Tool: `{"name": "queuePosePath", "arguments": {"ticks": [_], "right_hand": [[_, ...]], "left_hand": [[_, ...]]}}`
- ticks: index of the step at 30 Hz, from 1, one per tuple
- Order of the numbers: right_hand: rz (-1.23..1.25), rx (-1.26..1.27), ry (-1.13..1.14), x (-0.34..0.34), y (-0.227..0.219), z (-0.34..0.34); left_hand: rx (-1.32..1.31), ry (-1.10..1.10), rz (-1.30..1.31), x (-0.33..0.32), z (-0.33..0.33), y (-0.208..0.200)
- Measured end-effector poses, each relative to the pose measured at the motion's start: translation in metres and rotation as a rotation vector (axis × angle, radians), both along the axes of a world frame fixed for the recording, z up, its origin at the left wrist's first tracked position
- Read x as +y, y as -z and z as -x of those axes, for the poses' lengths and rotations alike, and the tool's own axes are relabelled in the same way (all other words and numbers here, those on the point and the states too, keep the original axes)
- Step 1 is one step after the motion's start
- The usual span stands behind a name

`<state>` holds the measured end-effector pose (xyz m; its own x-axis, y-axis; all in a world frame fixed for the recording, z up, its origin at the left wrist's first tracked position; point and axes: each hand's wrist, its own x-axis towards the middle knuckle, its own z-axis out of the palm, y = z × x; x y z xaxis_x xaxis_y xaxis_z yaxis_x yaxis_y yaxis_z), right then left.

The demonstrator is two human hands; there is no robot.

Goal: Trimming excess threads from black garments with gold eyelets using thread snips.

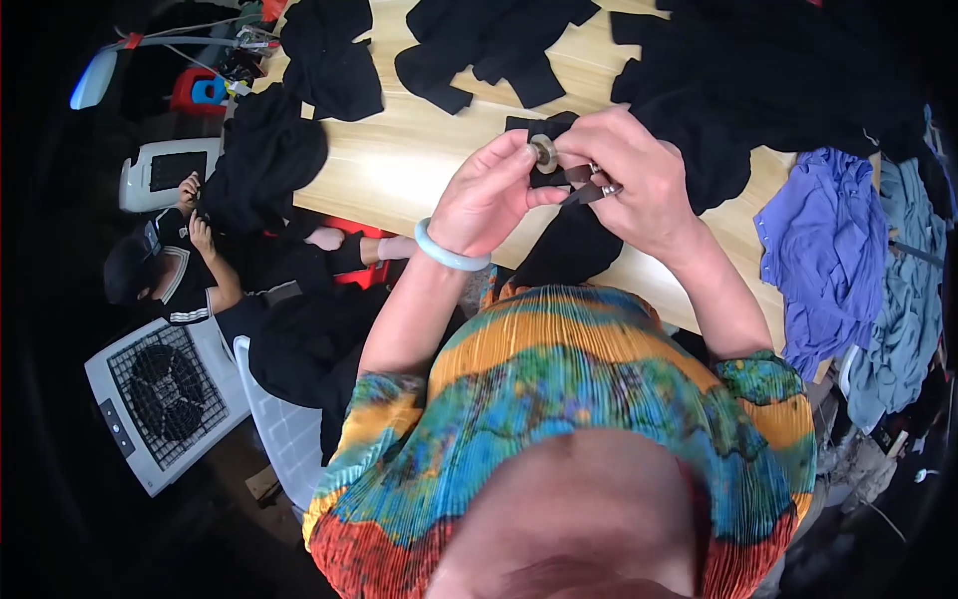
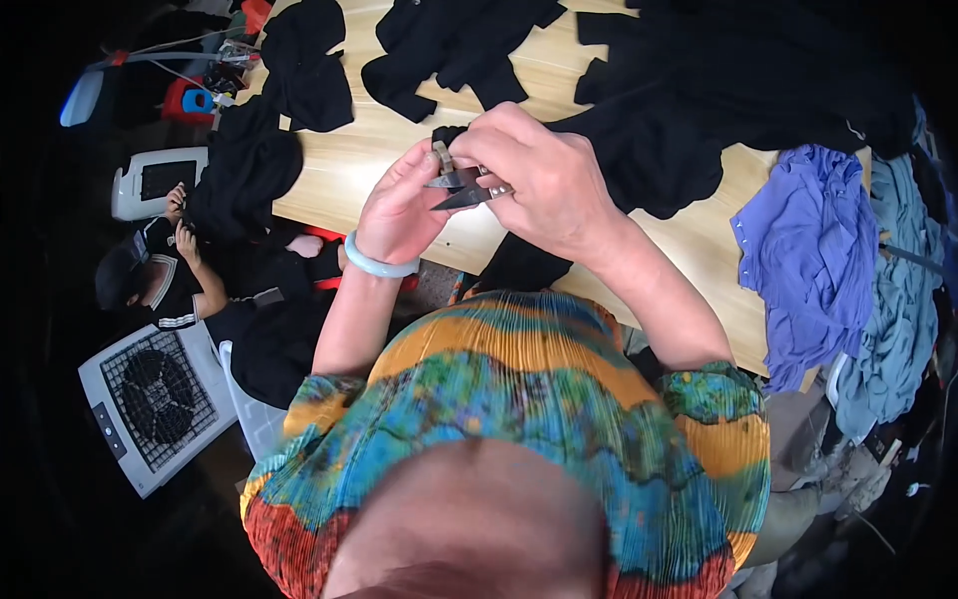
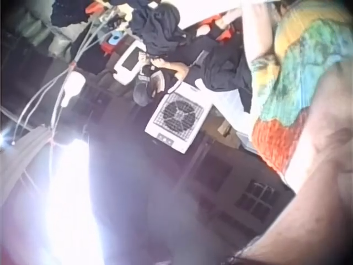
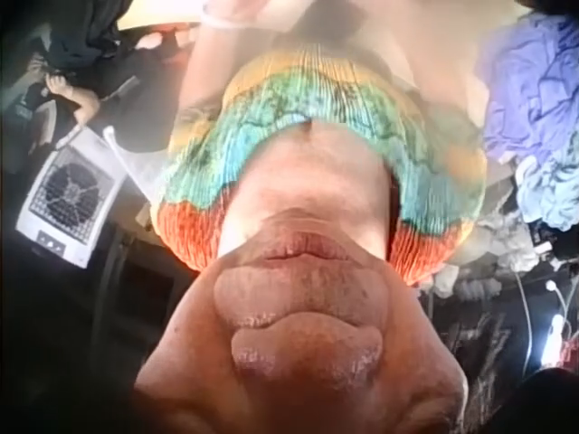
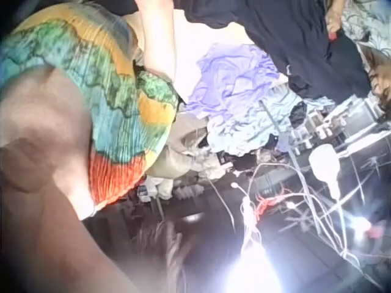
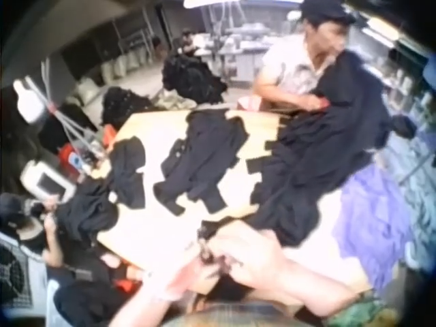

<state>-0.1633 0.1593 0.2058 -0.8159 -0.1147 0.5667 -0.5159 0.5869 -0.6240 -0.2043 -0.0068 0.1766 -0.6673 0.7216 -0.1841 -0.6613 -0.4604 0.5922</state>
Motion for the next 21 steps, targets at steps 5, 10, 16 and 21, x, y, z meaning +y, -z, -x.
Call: {"name": "queuePosePath", "arguments": {"ticks": [5, 10, 16, 21], "right_hand": [[0.303, -0.154, 0.005, -0.006, -0.010, -0.003], [0.491, -0.429, 0.156, -0.008, -0.006, -0.018], [0.561, -0.402, 0.052, -0.019, -0.003, -0.044], [0.583, -0.337, 0.066, -0.028, 0.003, -0.039]], "left_hand": [[-0.060, 0.005, -0.132, -0.004, -0.002, -0.004], [-0.003, 0.022, -0.186, -0.007, -0.004, -0.004], [-0.002, -0.072, -0.237, -0.006, -0.005, 0.006], [0.182, -0.098, -0.133, 0.003, -0.007, 0.001]]}}
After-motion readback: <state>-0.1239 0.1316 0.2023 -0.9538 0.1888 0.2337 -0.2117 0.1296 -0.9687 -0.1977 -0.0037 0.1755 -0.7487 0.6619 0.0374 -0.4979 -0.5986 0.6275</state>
